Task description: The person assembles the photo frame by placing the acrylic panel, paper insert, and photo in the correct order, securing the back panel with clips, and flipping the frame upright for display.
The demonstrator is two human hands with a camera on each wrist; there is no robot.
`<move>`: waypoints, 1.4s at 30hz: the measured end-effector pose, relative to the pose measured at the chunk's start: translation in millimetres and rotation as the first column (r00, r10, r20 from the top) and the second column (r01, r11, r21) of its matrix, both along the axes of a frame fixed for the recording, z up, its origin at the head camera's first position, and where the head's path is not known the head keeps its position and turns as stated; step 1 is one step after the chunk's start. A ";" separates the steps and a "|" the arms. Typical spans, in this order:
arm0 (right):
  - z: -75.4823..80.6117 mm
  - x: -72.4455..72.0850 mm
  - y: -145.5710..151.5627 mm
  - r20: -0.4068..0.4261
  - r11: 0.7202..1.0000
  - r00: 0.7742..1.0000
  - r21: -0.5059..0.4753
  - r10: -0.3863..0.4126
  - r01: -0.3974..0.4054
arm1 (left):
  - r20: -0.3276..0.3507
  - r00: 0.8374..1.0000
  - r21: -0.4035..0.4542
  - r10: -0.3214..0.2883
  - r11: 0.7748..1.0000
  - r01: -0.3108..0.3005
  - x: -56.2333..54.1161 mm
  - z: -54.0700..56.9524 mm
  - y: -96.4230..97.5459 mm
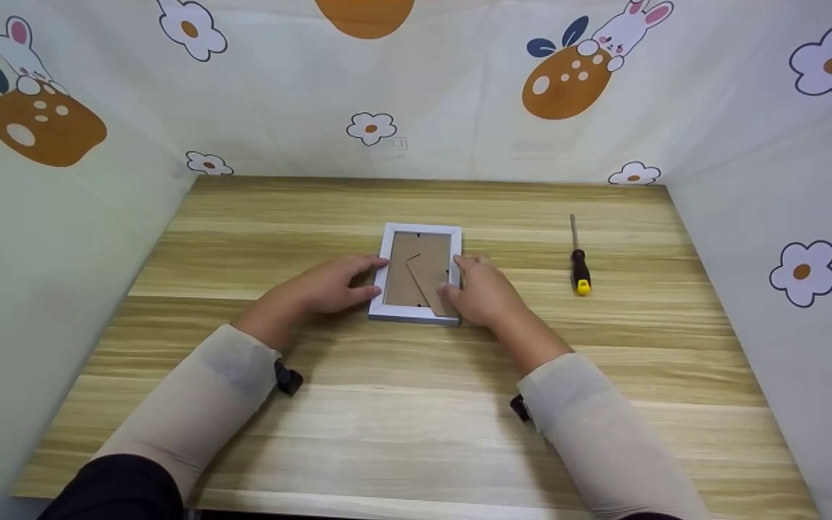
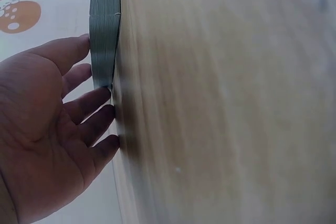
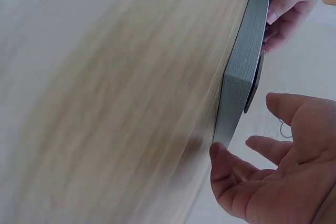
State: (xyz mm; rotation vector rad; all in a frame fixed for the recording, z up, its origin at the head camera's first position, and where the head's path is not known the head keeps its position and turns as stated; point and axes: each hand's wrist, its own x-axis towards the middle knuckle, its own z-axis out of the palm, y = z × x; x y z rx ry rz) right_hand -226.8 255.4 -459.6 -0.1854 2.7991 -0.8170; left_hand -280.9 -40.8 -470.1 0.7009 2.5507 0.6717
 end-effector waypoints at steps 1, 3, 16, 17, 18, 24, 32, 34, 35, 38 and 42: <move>-0.2 0.1 -1.5 0.009 1.000 1.000 -0.002 -0.001 0.001 | -0.001 1.000 -0.001 0.000 1.000 0.000 -0.1 -0.3 0.0; -1.0 0.4 -4.2 0.025 1.000 1.000 -0.002 0.001 -0.001 | 0.002 1.000 0.000 0.001 1.000 -0.001 -0.1 -0.5 0.1; -2.1 2.4 -14.6 0.090 0.999 0.995 -0.013 -0.032 0.033 | 0.036 0.998 0.015 0.043 0.999 -0.044 2.3 -1.3 0.6; -2.1 2.5 -14.8 0.085 0.999 0.996 -0.016 -0.032 0.033 | 0.033 0.999 0.019 0.041 0.999 -0.042 2.3 -2.1 0.6; -2.2 2.6 -14.9 0.080 0.999 0.996 -0.018 -0.031 0.033 | 0.031 0.999 0.026 0.040 0.999 -0.041 2.3 -2.7 0.5; -1.6 2.1 -14.4 0.067 0.999 0.997 -0.031 -0.024 0.026 | 0.033 0.998 0.077 0.053 0.995 -0.055 2.8 -1.7 -0.2; 2.1 -1.2 -11.9 0.121 0.998 0.992 -0.054 -0.030 0.037 | 0.094 0.989 0.155 0.119 0.979 -0.132 4.9 10.1 2.2; 2.2 -2.3 -10.9 0.127 0.997 0.992 -0.066 -0.021 0.029 | 0.118 0.983 0.185 0.142 0.969 -0.162 6.2 13.6 3.2; 1.8 -3.3 -10.3 0.133 0.996 0.991 -0.078 -0.020 0.031 | 0.130 0.979 0.204 0.154 0.963 -0.179 7.0 15.4 3.9; 1.5 -5.3 -8.9 0.155 0.992 0.988 -0.118 -0.015 0.034 | 0.171 0.963 0.263 0.207 0.933 -0.247 9.6 20.7 6.5; 2.1 -6.6 -9.1 0.199 0.984 0.980 -0.168 -0.017 0.051 | 0.214 0.940 0.370 0.267 0.868 -0.331 12.9 26.0 11.6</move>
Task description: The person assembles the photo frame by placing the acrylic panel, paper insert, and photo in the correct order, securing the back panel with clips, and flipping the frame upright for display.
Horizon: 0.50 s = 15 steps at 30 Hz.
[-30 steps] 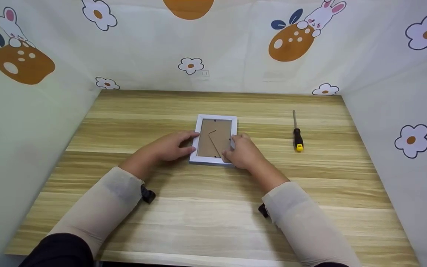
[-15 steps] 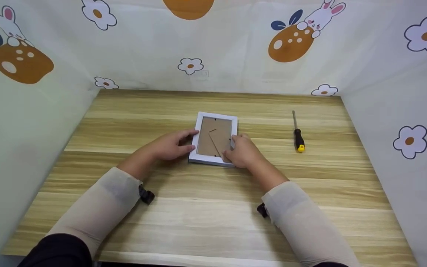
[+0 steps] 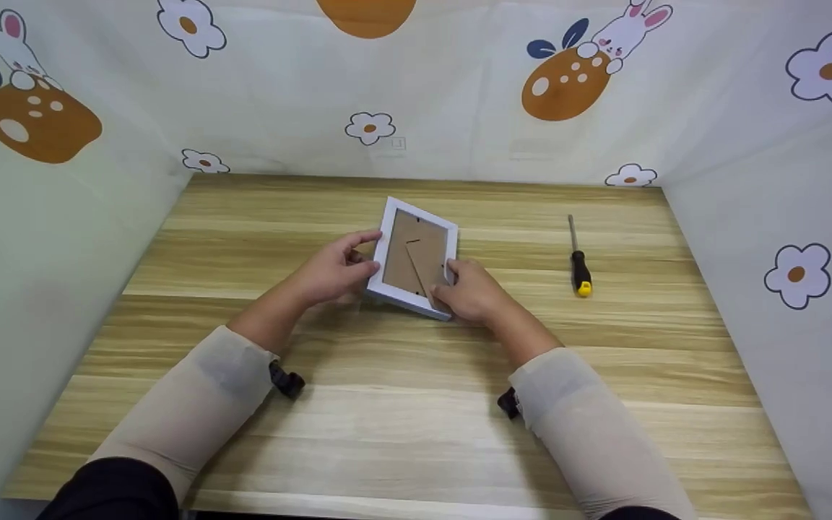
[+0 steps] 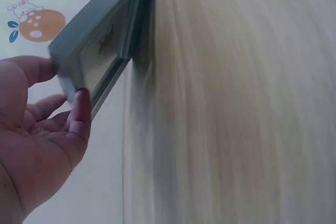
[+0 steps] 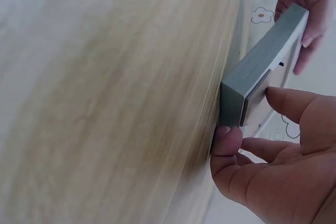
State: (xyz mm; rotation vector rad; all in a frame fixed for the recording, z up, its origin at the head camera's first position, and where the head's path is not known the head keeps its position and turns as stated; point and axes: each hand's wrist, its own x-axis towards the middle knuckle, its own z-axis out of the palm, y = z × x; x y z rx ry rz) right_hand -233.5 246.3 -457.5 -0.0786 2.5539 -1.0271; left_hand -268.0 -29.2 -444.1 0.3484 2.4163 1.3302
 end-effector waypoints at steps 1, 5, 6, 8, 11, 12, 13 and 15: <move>0.3 -0.3 -0.3 0.007 1.000 1.000 -0.006 0.000 0.000 | -0.004 1.000 0.025 0.015 1.000 -0.015 0.7 1.0 1.3; 1.7 -2.0 0.2 0.024 0.998 1.000 -0.058 0.017 -0.015 | -0.031 0.998 0.100 0.047 0.994 -0.043 3.1 4.2 5.6; 2.0 -2.7 0.5 0.026 0.996 0.999 -0.082 0.026 -0.024 | -0.036 0.998 0.116 0.048 0.992 -0.043 3.5 4.8 6.5; 2.4 -4.2 1.2 0.039 0.989 0.998 -0.141 0.041 -0.036 | -0.041 0.998 0.139 0.050 0.989 -0.044 4.4 6.4 8.0; 3.5 -5.8 0.8 0.075 0.973 0.996 -0.228 0.056 -0.038 | -0.046 0.998 0.172 0.049 0.984 -0.040 4.8 9.1 10.7; 3.4 -6.3 0.6 0.088 0.971 0.995 -0.238 0.051 -0.029 | -0.047 0.998 0.174 0.052 0.984 -0.043 4.8 10.2 11.7; 3.6 -6.4 0.4 0.097 0.968 0.994 -0.249 0.050 -0.025 | -0.049 0.997 0.179 0.055 0.983 -0.046 4.6 11.2 12.7; 3.3 -6.9 -0.1 0.106 0.964 0.993 -0.266 0.054 -0.024 | -0.054 0.997 0.195 0.061 0.980 -0.049 3.9 13.2 14.8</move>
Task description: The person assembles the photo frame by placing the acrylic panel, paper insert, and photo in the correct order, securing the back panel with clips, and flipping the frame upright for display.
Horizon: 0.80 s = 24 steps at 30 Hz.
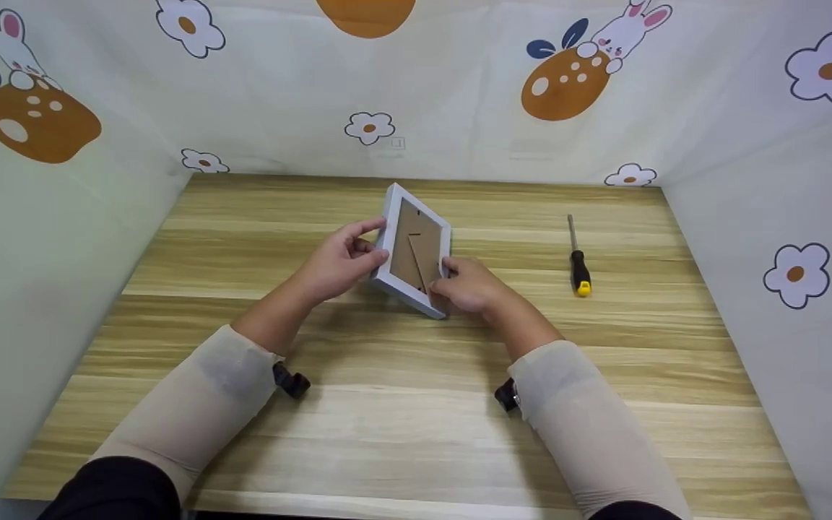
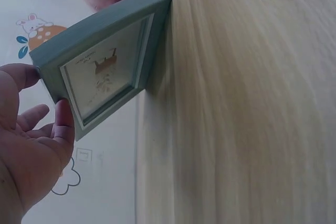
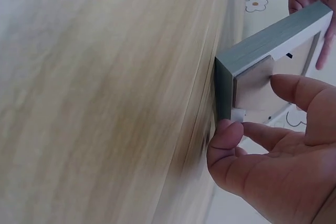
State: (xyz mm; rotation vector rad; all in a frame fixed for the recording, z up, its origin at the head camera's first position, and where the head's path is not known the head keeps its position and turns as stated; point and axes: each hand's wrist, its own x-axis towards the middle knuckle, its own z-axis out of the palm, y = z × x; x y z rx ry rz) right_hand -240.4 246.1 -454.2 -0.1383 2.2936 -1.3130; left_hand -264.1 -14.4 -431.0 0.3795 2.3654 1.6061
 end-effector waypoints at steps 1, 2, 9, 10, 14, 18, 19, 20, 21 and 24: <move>-0.5 -0.3 -0.2 0.000 1.000 1.000 -0.007 0.003 -0.003 | -0.004 1.000 0.003 0.000 1.000 0.000 -0.3 1.3 1.1; -1.3 -0.9 -0.4 0.001 1.000 1.000 -0.016 0.005 -0.005 | -0.012 1.000 0.007 -0.001 1.000 0.001 -0.7 2.6 2.2; -5.6 -3.6 -3.3 0.005 0.998 1.000 -0.058 0.019 -0.019 | -0.054 0.997 0.039 -0.048 0.998 0.050 -1.8 11.0 11.5; -5.6 -3.6 -3.7 0.009 0.998 1.000 -0.060 0.019 -0.019 | -0.058 0.997 0.045 -0.057 0.997 0.060 -1.5 11.8 12.8; -5.4 -4.3 -5.3 0.018 0.998 1.000 -0.064 0.012 -0.011 | -0.069 0.994 0.052 -0.080 0.995 0.084 -0.3 14.7 18.0; -4.5 -4.8 -5.0 -0.013 0.999 1.000 -0.035 -0.003 0.003 | -0.078 0.992 0.068 -0.102 0.992 0.108 0.3 16.9 23.5; -4.2 -4.9 -4.7 -0.024 1.000 1.000 -0.024 -0.005 0.004 | -0.080 0.991 0.077 -0.107 0.991 0.113 0.4 17.2 24.9; -4.2 -5.2 -4.4 -0.031 1.000 1.000 -0.024 0.001 -0.002 | -0.082 0.990 0.083 -0.112 0.989 0.119 0.5 17.4 26.2; -4.2 -5.4 -4.2 -0.032 1.000 0.999 -0.027 0.003 -0.004 | -0.084 0.990 0.088 -0.116 0.988 0.124 0.7 17.8 27.5; -4.3 -6.3 -3.2 -0.016 0.998 1.000 -0.055 0.012 -0.013 | -0.092 0.988 0.099 -0.124 0.986 0.133 0.9 18.6 31.2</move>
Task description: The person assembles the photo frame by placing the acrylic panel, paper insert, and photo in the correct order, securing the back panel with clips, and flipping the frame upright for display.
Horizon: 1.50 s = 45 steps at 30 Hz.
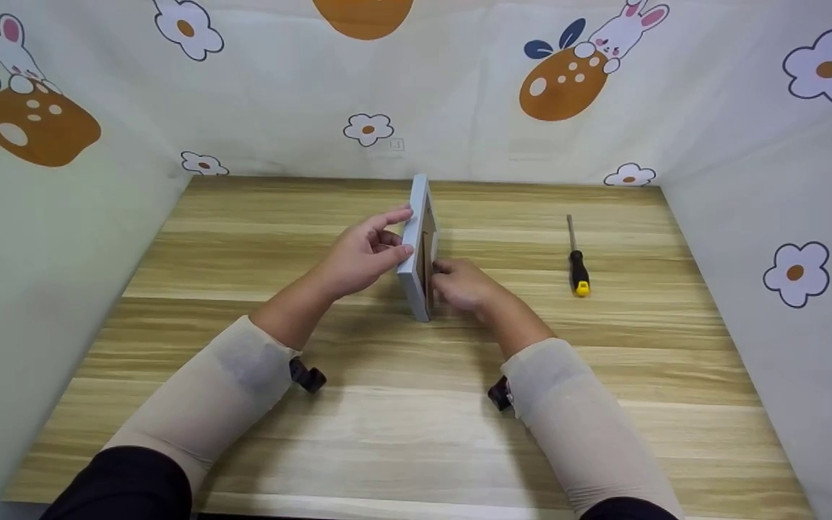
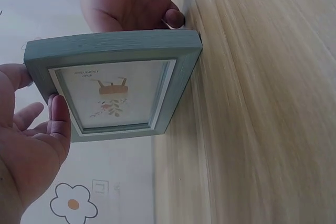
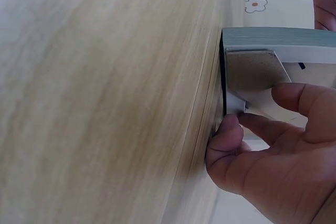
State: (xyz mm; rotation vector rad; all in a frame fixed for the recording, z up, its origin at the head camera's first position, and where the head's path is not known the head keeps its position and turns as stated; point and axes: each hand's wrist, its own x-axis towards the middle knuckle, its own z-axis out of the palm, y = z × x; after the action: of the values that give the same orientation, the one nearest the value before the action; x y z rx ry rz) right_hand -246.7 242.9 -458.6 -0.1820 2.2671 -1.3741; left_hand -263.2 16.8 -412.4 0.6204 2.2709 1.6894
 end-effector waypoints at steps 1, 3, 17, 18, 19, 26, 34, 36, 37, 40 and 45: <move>-0.2 -0.3 0.2 0.011 1.000 1.000 -0.014 0.002 -0.002 | -0.004 1.000 0.001 -0.002 1.000 0.002 0.1 0.2 1.0; -0.6 -0.5 0.6 0.028 0.999 1.000 -0.035 -0.004 0.005 | -0.009 1.000 0.005 -0.009 1.000 0.009 0.2 0.7 2.9; 28.3 7.8 8.0 -0.068 0.984 0.982 -0.031 -0.176 0.174 | 0.004 1.000 -0.020 0.005 1.000 -0.005 1.2 -3.2 3.0; 32.2 9.4 8.3 -0.088 0.983 0.979 -0.039 -0.183 0.181 | 0.009 1.000 -0.013 0.008 1.000 -0.008 1.4 -3.6 2.8; 35.4 10.7 8.6 -0.106 0.981 0.976 -0.050 -0.190 0.185 | 0.010 1.000 -0.009 0.010 1.000 -0.010 1.5 -4.0 2.8; 53.1 18.6 5.1 -0.208 0.979 0.957 -0.067 -0.201 0.191 | 0.028 0.999 -0.001 0.017 1.000 -0.017 2.4 -7.3 3.4; 65.8 18.8 0.1 -0.305 0.986 0.940 -0.102 -0.156 0.130 | 0.081 0.997 0.044 0.003 0.999 -0.007 2.4 -12.5 5.7; 67.8 16.1 -1.0 -0.355 0.993 0.928 -0.057 -0.113 0.100 | 0.083 0.997 0.043 0.007 0.999 -0.011 2.2 -13.5 5.7; 68.4 14.4 -1.5 -0.381 0.996 0.920 -0.029 -0.090 0.086 | 0.084 0.996 0.045 0.009 0.999 -0.013 2.2 -13.9 5.7; 69.9 9.8 -3.1 -0.420 0.998 0.907 0.043 -0.032 0.055 | 0.088 0.996 0.042 0.010 0.999 -0.014 2.8 -15.3 6.1; 70.7 4.1 -5.9 -0.428 0.993 0.904 0.105 0.003 0.047 | 0.091 0.996 0.024 0.016 1.000 -0.018 4.3 -17.1 7.5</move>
State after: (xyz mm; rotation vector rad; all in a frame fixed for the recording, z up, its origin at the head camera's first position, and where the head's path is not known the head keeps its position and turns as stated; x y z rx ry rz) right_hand -242.5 237.1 -387.8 -0.4620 2.7051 -1.3098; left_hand -258.9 24.4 -429.5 0.5195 2.2016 1.7191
